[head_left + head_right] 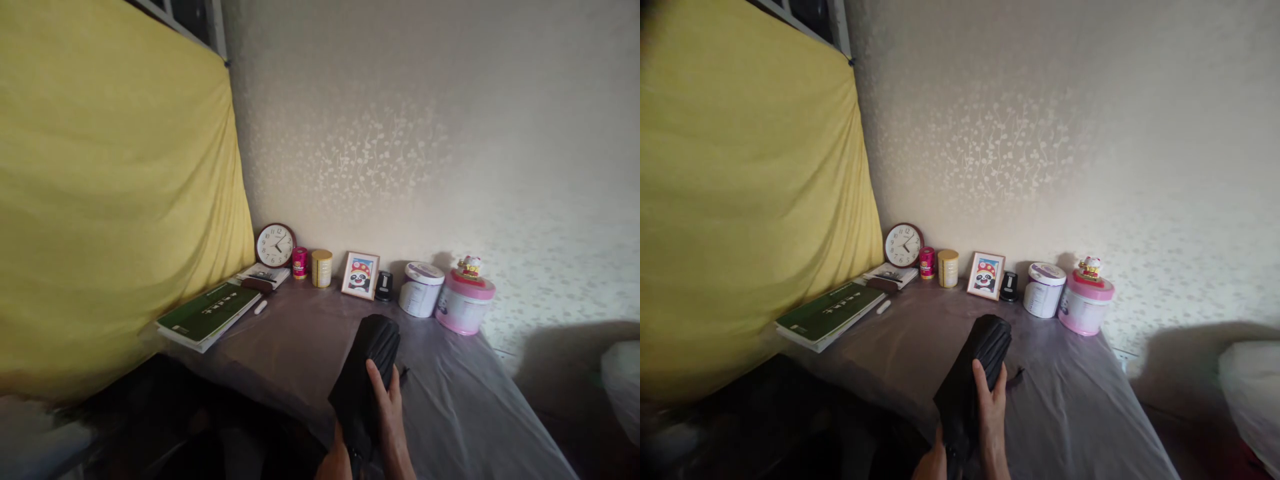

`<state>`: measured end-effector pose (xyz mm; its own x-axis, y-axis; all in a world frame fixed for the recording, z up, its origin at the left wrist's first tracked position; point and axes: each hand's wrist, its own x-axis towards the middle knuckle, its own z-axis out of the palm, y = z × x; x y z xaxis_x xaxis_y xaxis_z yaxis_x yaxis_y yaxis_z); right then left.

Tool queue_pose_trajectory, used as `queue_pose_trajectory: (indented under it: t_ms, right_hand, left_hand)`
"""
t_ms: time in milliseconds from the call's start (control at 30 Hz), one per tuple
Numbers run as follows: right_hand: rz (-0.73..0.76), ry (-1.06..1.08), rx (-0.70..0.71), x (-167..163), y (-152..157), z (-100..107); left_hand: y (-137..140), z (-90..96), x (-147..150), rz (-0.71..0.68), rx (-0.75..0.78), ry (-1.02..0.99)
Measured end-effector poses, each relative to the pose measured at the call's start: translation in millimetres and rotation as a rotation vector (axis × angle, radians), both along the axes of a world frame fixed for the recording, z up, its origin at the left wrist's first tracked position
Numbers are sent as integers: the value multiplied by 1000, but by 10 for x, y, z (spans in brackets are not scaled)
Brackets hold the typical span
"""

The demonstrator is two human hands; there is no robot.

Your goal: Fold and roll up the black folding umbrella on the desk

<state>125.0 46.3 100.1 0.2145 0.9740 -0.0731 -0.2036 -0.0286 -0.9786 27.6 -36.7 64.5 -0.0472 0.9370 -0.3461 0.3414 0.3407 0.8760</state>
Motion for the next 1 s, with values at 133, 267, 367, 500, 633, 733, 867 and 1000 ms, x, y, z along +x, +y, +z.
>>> queue_pose_trajectory:
  t_ms: [133,267,367,500,633,733,867,1000]
  right_hand:
    - [9,111,-15,9,-43,29]
    - [53,198,-63,59,-57,57]
    - [77,187,-41,80,-39,43]
    - [-5,26,40,82,-32,15]
    - [-41,-18,42,73,-68,37]
    - [-32,46,36,79,-86,65]
    - [9,156,-28,104,-86,82]
    - [59,192,-9,117,-101,86]
  left_hand:
    - [23,37,-18,-70,58,-51]
    - [48,47,-32,-259,193,-503]
    - [58,-23,21,-282,247,-637]
    - [58,-158,122,-156,182,-296]
    - [47,-183,145,-126,139,138]
    - [18,-59,97,-151,226,140]
    - [-32,189,33,-266,135,-338]
    - [-33,211,75,-242,222,-343]
